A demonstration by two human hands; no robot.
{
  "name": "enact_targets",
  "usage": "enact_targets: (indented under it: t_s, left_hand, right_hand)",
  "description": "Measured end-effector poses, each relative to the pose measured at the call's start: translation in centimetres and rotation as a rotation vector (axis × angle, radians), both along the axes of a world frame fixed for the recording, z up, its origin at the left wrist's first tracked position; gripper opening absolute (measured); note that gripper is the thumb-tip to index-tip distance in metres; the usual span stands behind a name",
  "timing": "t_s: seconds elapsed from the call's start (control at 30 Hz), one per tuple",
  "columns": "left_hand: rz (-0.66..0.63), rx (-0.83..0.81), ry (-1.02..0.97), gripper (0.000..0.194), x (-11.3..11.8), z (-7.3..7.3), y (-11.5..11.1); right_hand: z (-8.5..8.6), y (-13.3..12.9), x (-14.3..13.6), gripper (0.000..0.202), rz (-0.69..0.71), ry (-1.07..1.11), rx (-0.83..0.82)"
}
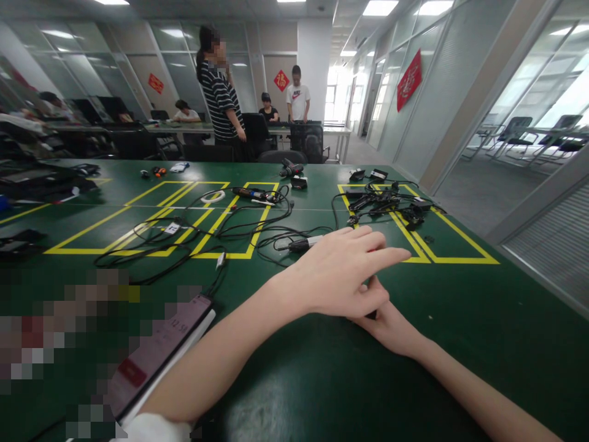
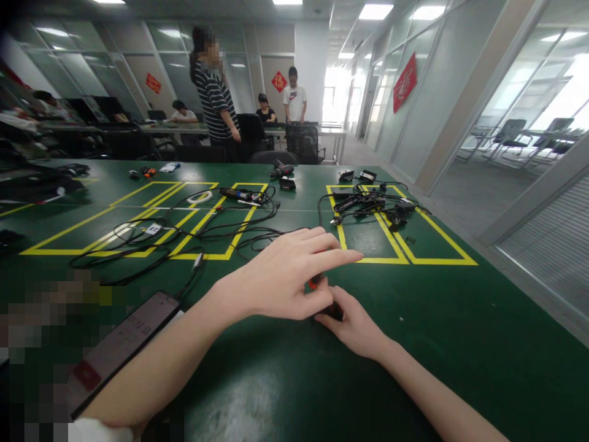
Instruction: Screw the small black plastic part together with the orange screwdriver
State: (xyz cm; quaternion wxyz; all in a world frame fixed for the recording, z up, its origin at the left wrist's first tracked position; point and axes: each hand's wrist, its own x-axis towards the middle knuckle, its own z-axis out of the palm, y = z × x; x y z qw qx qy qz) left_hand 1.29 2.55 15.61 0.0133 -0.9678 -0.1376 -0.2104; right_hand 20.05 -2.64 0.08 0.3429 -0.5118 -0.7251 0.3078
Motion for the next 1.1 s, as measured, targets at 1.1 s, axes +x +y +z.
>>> enact_targets:
  t_s: [1.1]
  left_hand:
    - [0.082, 0.004, 0.060, 0.050, -0.19, -0.01, -0.07]
  right_hand:
    - [0.73, -0.19, -0.03, 0.018, -0.018, -0.109, -0.047]
